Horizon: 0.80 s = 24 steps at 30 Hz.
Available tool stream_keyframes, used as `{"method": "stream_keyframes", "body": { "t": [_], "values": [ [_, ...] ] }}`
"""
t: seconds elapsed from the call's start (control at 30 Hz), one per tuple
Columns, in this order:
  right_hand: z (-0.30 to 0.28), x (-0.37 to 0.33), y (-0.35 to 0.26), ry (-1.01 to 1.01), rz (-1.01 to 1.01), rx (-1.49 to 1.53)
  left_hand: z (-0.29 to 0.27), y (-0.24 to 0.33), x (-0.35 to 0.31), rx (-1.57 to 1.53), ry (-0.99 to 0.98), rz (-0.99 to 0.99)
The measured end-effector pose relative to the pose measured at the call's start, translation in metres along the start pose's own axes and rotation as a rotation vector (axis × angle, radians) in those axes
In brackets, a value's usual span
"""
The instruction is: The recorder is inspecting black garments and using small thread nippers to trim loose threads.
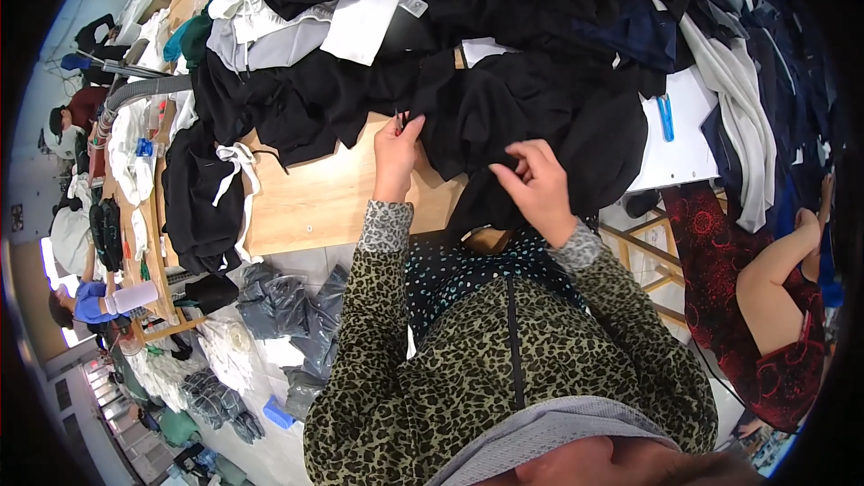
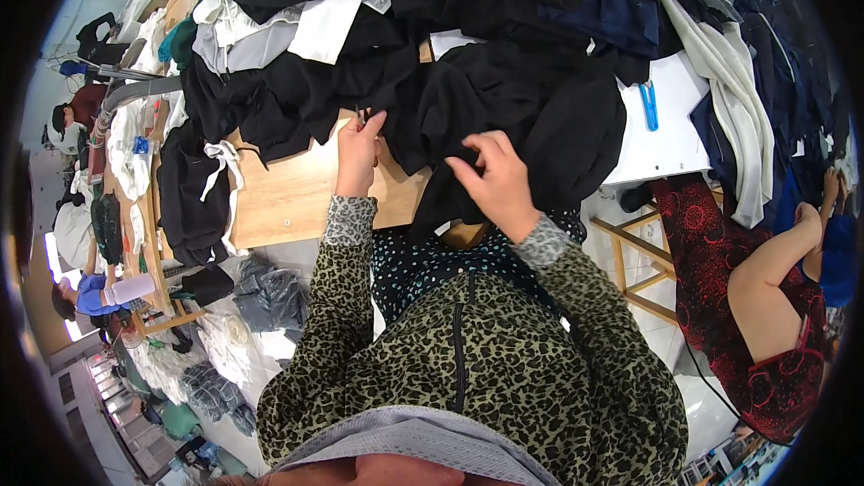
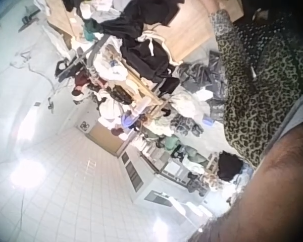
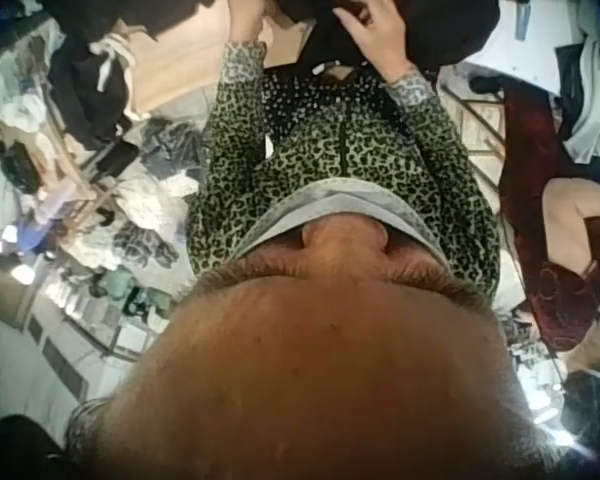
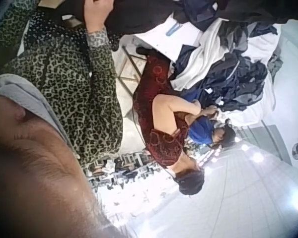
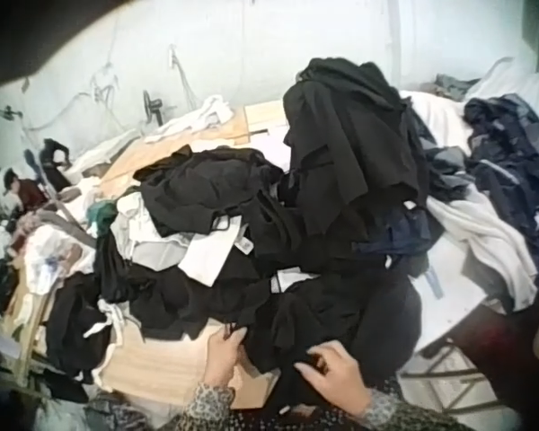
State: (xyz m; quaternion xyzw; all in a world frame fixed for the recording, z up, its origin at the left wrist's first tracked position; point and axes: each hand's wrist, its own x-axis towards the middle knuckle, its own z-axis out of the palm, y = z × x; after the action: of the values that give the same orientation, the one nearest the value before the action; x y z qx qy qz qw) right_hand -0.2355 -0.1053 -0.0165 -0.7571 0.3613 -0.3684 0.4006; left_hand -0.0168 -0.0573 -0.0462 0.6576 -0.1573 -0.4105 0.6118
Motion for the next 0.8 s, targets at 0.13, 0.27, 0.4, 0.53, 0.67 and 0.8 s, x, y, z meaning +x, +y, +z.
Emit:
{"method": "stream_keyframes", "body": {
  "t": [0.13, 0.27, 0.4, 0.53, 0.67, 0.8],
  "values": [
    [0.021, 0.02, 0.014, 0.011, 0.053, -0.133, 0.004, 0.022, -0.028, -0.429, -0.052, 0.051],
    [0.004, 0.022, 0.021, 0.202, 0.127, 0.03, -0.011, 0.029, -0.052, -0.576, -0.217, 0.16],
    [-0.005, -0.008, -0.002, -0.113, 0.447, 0.725, 0.009, 0.022, -0.074, -0.406, -0.186, -0.023],
    [-0.003, -0.018, -0.013, -0.322, 0.577, 0.871, 0.032, 0.001, -0.082, -0.361, -0.369, -0.143],
    [-0.015, -0.028, 0.015, -0.131, 0.568, 0.724, 0.022, 0.01, -0.091, -0.428, -0.239, -0.115],
    [-0.046, -0.034, 0.045, 0.343, 0.434, 0.525, -0.019, -0.001, -0.083, -0.42, -0.157, 0.066]
  ]
}}
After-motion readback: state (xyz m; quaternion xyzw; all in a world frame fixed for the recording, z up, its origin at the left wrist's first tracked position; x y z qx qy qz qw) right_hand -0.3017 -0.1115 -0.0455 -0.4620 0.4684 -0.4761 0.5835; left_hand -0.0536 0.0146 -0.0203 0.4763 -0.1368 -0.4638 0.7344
